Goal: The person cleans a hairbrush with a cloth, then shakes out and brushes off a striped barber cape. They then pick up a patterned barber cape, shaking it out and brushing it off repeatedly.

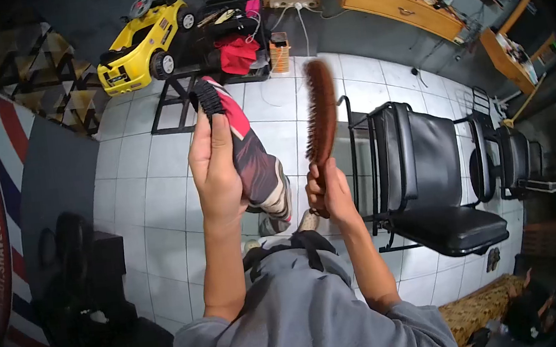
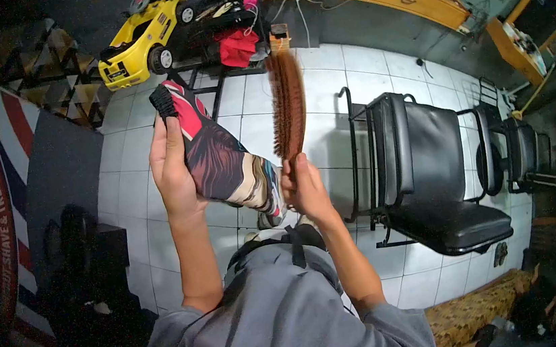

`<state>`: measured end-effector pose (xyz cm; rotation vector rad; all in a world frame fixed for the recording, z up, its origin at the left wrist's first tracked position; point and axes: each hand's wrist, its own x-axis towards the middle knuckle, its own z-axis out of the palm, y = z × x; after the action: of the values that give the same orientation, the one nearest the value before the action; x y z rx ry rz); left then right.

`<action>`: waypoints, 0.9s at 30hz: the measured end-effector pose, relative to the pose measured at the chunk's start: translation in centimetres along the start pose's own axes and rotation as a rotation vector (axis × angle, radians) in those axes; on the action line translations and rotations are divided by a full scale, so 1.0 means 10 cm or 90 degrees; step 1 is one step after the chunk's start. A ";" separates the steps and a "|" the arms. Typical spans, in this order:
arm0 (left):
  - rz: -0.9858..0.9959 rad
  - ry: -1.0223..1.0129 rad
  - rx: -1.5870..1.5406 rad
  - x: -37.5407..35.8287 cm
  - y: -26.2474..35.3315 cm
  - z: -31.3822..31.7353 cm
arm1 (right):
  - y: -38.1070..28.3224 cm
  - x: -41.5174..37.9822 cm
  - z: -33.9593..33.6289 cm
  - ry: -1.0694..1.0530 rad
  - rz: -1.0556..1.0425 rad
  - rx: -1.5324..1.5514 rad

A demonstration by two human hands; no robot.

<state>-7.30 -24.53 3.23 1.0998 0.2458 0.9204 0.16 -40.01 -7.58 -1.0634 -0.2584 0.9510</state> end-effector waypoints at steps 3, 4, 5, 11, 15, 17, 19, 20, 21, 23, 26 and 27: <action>0.021 -0.001 0.019 0.10 -0.07 0.25 | -0.17 -0.02 0.23 -0.097 -0.135 -0.177; 0.033 0.002 0.030 0.13 -0.09 0.30 | -0.08 0.03 0.24 -0.162 -0.090 -0.140; 0.054 0.012 0.053 0.18 -0.11 0.32 | 0.08 0.10 0.19 -0.226 -0.046 -0.102; 0.091 0.075 -0.031 0.33 0.00 0.30 | 1.78 0.50 -1.39 -0.199 0.123 -0.865; 0.078 0.136 -0.023 0.43 0.18 0.34 | 2.64 0.23 -2.79 -0.235 0.252 -1.058; 0.082 0.041 -0.057 0.47 0.08 0.19 | 2.53 0.25 -2.89 -0.169 0.230 -1.049; 0.057 0.100 -0.071 0.50 -0.04 0.19 | 1.90 0.36 -2.35 -0.006 0.068 -0.881; 0.067 0.100 -0.050 0.53 -0.17 0.13 | 1.78 0.53 -2.22 0.041 0.013 -0.803; 0.084 0.088 0.007 0.53 -0.20 0.15 | 1.48 0.64 -1.89 0.073 -0.041 -0.698; 0.123 0.071 0.118 0.54 -0.25 0.18 | 0.56 0.54 -0.81 0.066 -0.094 -0.325; 0.116 0.067 0.236 0.52 -0.31 0.14 | 0.02 0.31 0.03 0.081 -0.222 -0.173; 0.132 0.056 0.252 0.54 -0.31 0.14 | -0.01 0.28 0.18 0.076 -0.253 -0.178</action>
<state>-1.48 -21.93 2.62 1.4710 0.4031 1.1364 0.79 -36.74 -7.22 -1.2605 -0.4938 0.5011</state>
